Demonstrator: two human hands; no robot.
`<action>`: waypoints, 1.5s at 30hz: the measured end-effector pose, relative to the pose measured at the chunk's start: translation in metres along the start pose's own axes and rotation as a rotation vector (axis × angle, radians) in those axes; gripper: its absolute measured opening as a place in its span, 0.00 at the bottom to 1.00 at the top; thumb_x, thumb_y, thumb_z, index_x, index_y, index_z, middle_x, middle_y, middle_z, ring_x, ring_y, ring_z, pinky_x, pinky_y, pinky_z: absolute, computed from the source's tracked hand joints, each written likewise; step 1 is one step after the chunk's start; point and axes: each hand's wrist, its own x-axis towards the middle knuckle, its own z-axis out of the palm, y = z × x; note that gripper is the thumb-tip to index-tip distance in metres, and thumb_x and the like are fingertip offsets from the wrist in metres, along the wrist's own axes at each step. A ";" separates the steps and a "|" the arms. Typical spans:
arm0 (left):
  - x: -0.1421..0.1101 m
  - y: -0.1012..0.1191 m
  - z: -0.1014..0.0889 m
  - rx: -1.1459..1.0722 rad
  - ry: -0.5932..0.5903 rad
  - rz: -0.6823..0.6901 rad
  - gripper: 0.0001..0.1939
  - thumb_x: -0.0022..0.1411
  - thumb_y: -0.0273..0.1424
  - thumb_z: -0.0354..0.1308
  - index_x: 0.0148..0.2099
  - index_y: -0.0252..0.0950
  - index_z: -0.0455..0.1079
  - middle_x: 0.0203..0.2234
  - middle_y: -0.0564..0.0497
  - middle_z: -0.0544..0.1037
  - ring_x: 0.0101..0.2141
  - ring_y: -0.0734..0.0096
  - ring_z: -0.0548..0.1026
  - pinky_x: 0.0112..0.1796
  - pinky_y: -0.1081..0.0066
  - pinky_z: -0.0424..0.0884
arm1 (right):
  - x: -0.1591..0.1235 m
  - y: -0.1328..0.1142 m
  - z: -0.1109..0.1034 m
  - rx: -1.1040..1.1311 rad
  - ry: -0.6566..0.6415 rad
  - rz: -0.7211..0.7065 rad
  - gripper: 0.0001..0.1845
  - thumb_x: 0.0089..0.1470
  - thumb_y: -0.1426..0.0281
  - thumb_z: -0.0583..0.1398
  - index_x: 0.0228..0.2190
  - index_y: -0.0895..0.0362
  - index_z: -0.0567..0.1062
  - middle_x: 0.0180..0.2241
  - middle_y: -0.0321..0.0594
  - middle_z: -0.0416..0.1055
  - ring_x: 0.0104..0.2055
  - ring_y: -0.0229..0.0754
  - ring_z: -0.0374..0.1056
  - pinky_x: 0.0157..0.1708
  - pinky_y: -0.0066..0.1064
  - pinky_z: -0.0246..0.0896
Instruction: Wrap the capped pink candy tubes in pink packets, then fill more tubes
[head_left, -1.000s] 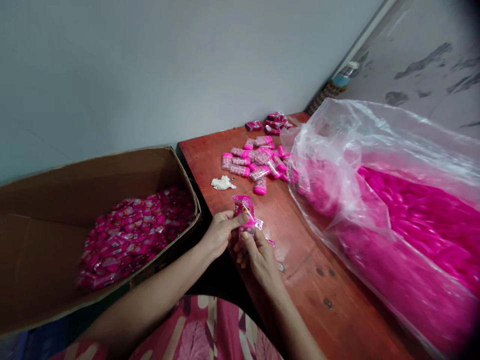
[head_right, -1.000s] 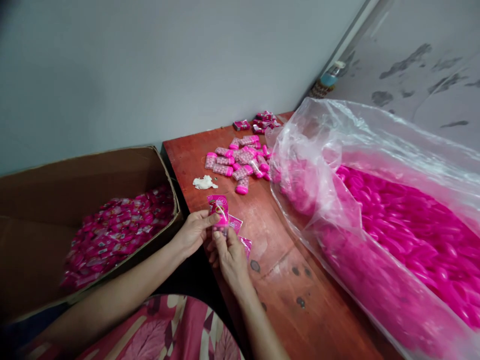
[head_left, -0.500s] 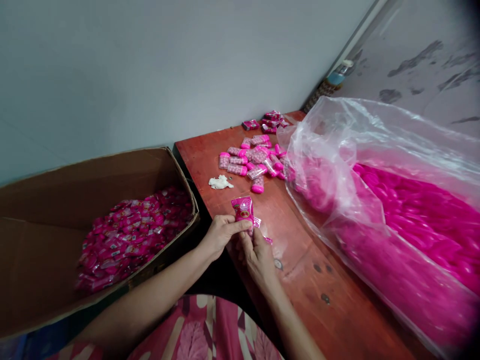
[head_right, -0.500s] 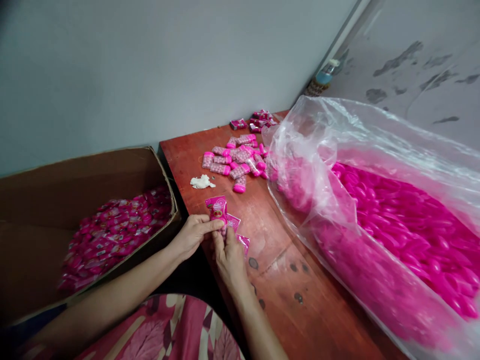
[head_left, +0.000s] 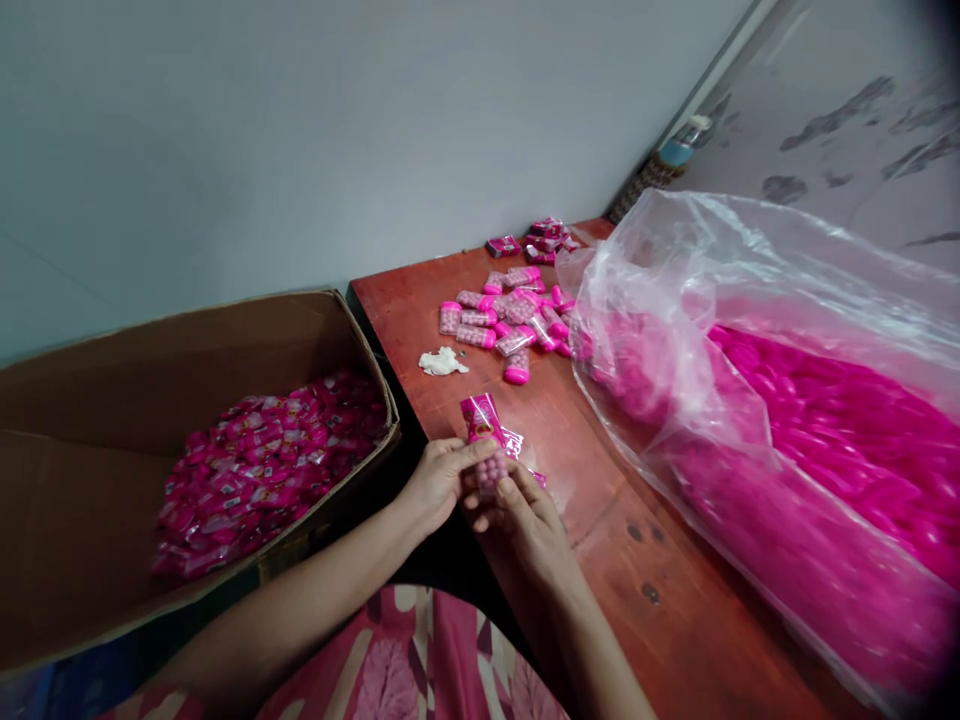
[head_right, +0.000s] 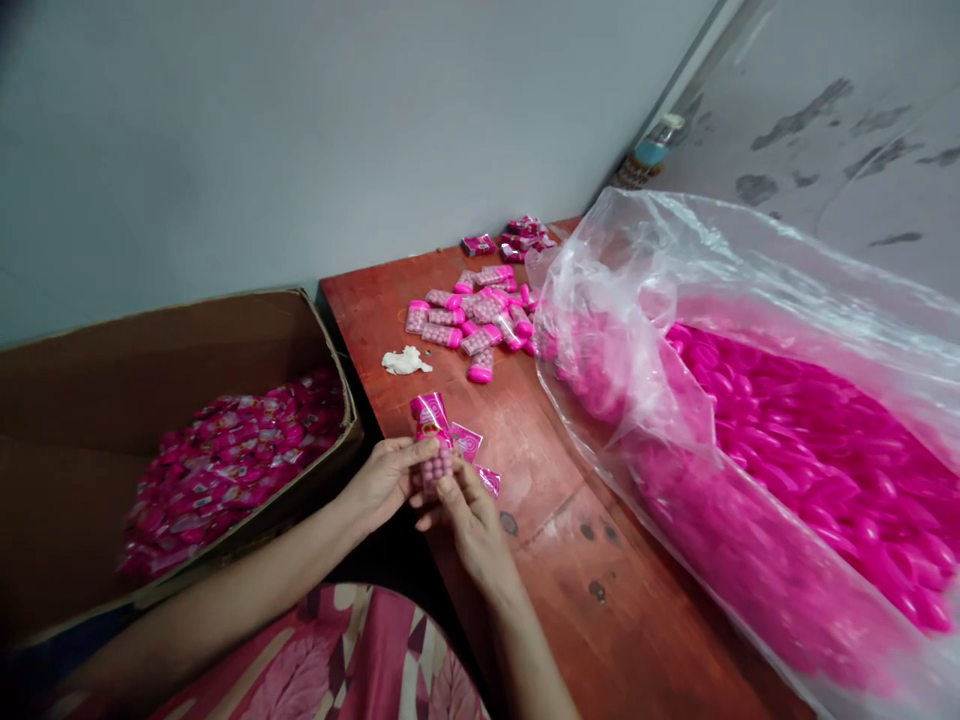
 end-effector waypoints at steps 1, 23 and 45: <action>-0.001 0.002 0.000 -0.018 0.023 0.014 0.14 0.45 0.34 0.64 0.25 0.26 0.69 0.16 0.50 0.70 0.15 0.79 0.66 0.15 0.77 0.62 | -0.002 -0.001 0.000 0.042 0.023 -0.004 0.15 0.52 0.63 0.57 0.41 0.56 0.67 0.33 0.40 0.71 0.29 0.38 0.69 0.25 0.28 0.66; 0.000 0.019 -0.028 1.004 0.076 0.628 0.22 0.52 0.39 0.59 0.50 0.38 0.68 0.50 0.44 0.69 0.53 0.56 0.63 0.54 0.55 0.53 | 0.013 -0.027 -0.032 -0.042 0.305 -0.040 0.13 0.49 0.60 0.59 0.25 0.57 0.67 0.24 0.36 0.72 0.20 0.33 0.66 0.19 0.23 0.60; 0.027 -0.019 -0.016 1.531 0.058 0.902 0.13 0.57 0.33 0.54 0.45 0.39 0.71 0.45 0.48 0.74 0.53 0.58 0.62 0.55 0.50 0.47 | 0.001 -0.023 -0.026 -0.314 0.331 -0.146 0.12 0.49 0.60 0.59 0.24 0.56 0.69 0.21 0.34 0.67 0.24 0.37 0.63 0.25 0.28 0.59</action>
